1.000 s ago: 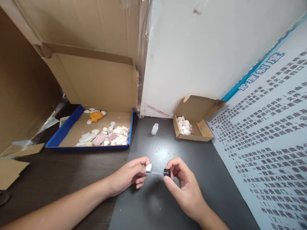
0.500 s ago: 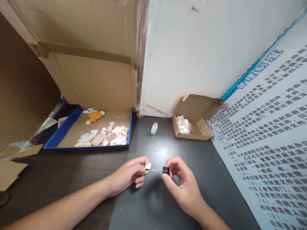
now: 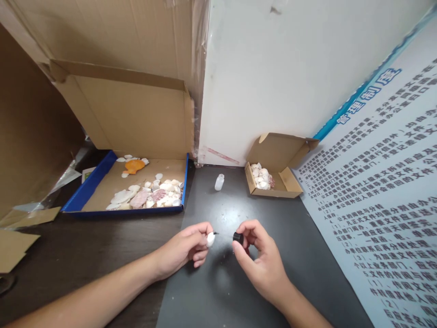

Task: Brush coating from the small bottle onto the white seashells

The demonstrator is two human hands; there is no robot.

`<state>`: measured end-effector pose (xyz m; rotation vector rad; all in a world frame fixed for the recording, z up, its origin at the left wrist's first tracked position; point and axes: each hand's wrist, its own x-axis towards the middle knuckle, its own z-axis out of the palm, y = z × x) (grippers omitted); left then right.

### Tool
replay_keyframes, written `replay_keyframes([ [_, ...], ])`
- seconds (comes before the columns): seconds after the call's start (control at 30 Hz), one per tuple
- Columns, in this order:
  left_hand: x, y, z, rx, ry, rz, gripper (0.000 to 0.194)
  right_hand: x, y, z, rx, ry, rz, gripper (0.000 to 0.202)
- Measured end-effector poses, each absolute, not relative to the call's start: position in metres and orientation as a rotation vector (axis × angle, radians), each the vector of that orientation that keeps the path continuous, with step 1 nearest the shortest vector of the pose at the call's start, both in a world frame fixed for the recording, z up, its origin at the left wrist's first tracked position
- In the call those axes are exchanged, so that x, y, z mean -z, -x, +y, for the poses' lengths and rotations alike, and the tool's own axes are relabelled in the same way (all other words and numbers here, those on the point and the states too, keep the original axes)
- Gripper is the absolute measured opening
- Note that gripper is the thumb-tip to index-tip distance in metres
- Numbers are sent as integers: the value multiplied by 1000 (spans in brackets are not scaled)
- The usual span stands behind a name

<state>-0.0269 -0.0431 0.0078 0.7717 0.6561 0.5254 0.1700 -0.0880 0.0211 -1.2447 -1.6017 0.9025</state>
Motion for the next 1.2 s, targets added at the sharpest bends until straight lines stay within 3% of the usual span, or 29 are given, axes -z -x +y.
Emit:
replay_keyframes([
  [0.93, -8, 27, -45, -557, -756, 671, 12, -27, -168, -90, -903, 1272, -1628, 9],
  [1.2, -10, 26, -44, -590, -765, 651, 23, -26, -167, -89, -877, 1277, -1608, 12],
])
